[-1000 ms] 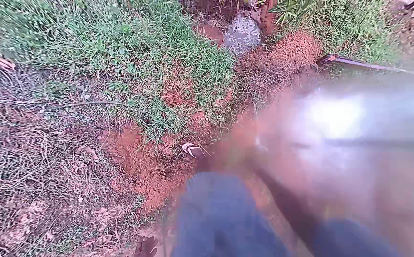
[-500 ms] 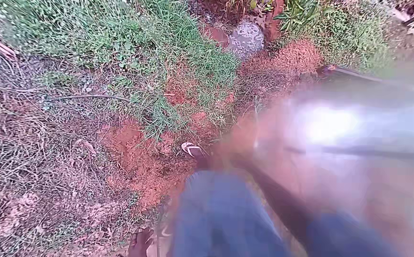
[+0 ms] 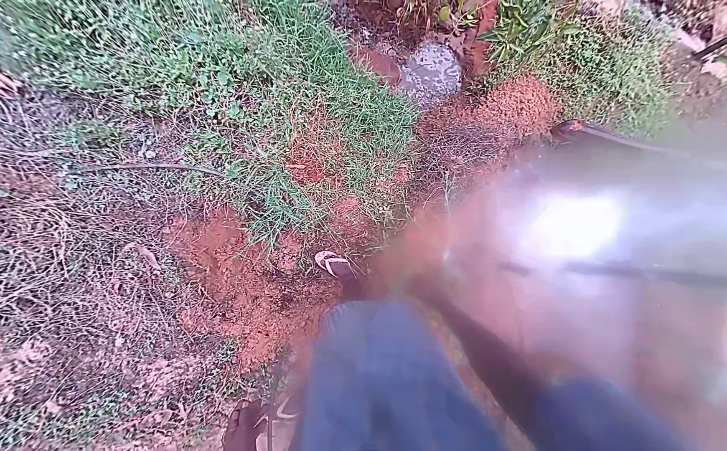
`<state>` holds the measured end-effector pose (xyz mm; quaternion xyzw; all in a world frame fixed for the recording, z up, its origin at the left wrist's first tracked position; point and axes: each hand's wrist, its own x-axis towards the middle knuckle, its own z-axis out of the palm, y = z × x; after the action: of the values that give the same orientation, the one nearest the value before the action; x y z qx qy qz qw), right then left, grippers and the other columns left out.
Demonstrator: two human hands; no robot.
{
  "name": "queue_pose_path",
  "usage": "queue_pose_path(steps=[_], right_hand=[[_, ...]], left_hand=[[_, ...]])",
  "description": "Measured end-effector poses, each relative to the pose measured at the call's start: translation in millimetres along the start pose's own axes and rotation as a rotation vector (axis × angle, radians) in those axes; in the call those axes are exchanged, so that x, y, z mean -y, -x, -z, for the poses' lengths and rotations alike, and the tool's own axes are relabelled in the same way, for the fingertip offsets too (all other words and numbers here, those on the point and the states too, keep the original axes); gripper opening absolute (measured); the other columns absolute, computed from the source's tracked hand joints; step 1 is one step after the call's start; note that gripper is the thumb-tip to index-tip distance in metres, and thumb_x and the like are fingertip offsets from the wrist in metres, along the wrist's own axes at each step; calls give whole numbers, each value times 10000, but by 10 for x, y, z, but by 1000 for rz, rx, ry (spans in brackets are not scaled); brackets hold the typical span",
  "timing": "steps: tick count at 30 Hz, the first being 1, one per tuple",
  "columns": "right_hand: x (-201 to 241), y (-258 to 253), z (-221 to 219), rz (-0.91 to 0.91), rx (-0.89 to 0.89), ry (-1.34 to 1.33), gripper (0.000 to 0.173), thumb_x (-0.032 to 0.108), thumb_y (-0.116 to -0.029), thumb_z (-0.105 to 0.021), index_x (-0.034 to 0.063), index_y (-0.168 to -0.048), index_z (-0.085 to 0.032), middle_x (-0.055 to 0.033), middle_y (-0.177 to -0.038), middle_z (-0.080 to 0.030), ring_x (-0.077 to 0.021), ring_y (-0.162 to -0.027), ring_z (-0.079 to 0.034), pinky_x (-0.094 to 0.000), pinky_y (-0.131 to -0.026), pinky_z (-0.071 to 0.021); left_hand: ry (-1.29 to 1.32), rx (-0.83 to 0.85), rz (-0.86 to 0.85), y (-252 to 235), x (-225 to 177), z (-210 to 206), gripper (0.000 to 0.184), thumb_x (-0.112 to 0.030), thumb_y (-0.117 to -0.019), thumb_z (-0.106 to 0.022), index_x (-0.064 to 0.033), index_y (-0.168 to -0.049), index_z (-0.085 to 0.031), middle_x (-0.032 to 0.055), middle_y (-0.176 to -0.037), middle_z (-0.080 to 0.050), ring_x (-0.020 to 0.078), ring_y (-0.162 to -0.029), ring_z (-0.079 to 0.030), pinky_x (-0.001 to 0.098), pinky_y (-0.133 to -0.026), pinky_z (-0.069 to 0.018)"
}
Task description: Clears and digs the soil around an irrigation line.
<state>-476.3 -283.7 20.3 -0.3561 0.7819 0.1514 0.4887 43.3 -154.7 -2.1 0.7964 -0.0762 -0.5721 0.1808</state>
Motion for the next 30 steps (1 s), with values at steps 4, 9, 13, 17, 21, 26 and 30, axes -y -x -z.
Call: queue_pose_path(steps=[4, 9, 13, 17, 21, 26, 30], right_hand=[[161, 23, 40, 1, 27, 54, 454, 421, -1000, -613, 20, -1195, -701, -214, -1257, -677, -362, -1202, -635, -596, -1015, -476], [371, 14, 144, 5, 29, 161, 451, 340, -1062, -523, -12, -1320, -637, -257, -1355, -623, -399, -1298, -579, -575, -1096, -435], [408, -47, 257, 96, 100, 134, 672, 388, -1052, -572, 52, -1591, -349, -251, -1440, -568, -385, -1332, -562, -556, -1129, -421], [457, -74, 321, 80, 63, 68, 614, 409, -1053, -571, 64, -1544, -439, -232, -1400, -613, -369, -1299, -594, -552, -1113, -441], [475, -113, 269, 105, 7, 14, 442, 195, -1050, -557, 2, -1444, -509, -258, -1336, -620, -356, -1186, -635, -532, -1021, -495], [542, -78, 230, 139, 61, 151, 494, 317, -1076, -544, -52, -1404, -550, -278, -1348, -621, -387, -1239, -616, -570, -1078, -449], [458, -183, 162, 174, 87, 191, 449, 337, -1074, -547, -45, -1299, -623, -261, -1185, -692, -387, -1089, -667, -578, -974, -498]], left_hand=[[32, -37, -40, -17, -134, 8, 434, -256, -1111, -333, 24, -1435, -404, 149, -1121, -641, 156, -872, -681, 337, -726, -569], [72, -65, -17, 21, -34, -15, 418, -242, -1115, -334, 36, -1413, -426, 176, -1141, -630, 184, -884, -679, 365, -732, -574], [103, -68, 32, 64, 249, -28, 422, -221, -1100, -367, 34, -1430, -432, 202, -1127, -656, 212, -876, -679, 386, -723, -562], [124, -59, 102, 176, 416, -110, 380, -231, -1117, -370, 19, -1384, -476, 185, -1085, -685, 196, -860, -681, 370, -705, -550], [149, -63, 155, 305, 492, -84, 376, -215, -1115, -386, 20, -1384, -501, 213, -1136, -659, 255, -928, -669, 423, -767, -547], [211, -85, 132, 333, 511, 7, 396, -224, -1112, -392, 13, -1411, -500, 190, -1136, -666, 244, -934, -683, 419, -808, -571], [287, -103, 119, 337, 582, 48, 388, -220, -1107, -419, 6, -1410, -505, 173, -1131, -662, 229, -941, -676, 409, -813, -567]])
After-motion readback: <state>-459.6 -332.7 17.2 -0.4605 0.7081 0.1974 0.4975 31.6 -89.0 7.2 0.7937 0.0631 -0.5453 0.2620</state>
